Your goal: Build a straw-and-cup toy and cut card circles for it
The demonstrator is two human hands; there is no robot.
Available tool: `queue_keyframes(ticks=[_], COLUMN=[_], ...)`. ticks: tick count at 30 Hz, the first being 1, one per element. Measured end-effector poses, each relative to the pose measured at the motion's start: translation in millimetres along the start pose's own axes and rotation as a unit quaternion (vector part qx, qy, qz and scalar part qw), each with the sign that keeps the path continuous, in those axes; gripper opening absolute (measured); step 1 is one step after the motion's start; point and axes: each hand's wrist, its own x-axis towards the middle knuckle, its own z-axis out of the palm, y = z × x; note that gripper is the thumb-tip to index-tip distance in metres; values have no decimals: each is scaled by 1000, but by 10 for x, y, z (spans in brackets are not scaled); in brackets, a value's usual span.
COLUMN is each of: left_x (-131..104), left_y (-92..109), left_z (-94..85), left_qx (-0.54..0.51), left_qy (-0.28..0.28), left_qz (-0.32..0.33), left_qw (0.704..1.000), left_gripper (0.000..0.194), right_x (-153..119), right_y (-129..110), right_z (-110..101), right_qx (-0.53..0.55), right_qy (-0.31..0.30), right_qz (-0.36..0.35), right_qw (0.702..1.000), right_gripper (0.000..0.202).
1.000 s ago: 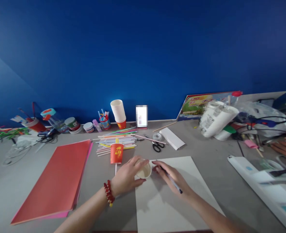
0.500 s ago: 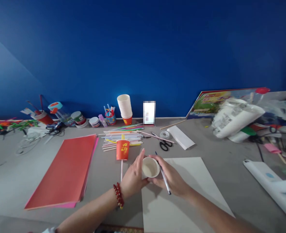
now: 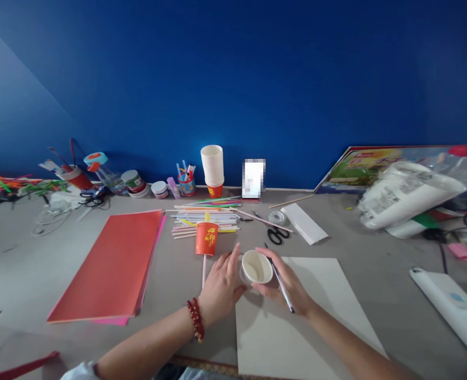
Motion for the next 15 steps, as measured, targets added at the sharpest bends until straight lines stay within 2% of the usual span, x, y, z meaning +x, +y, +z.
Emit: queue_keyframes(ticks=[8, 12, 15], left_x=[7, 24, 31], left_y=[-19, 0, 31], left_z=[-20, -63, -72], left_qx=[-63, -102, -103], left_qy=[15, 7, 2], left_qz=[-19, -45, -40], left_qw=[998, 994, 994], left_gripper=[112, 113, 111], right_x=[25, 38, 44], right_y=[127, 143, 132], right_z=[57, 70, 71], right_qx=[-63, -68, -63], right_qy=[-22, -18, -11], right_qz=[-70, -75, -71], right_qw=[995, 995, 995], right_gripper=[69, 71, 72])
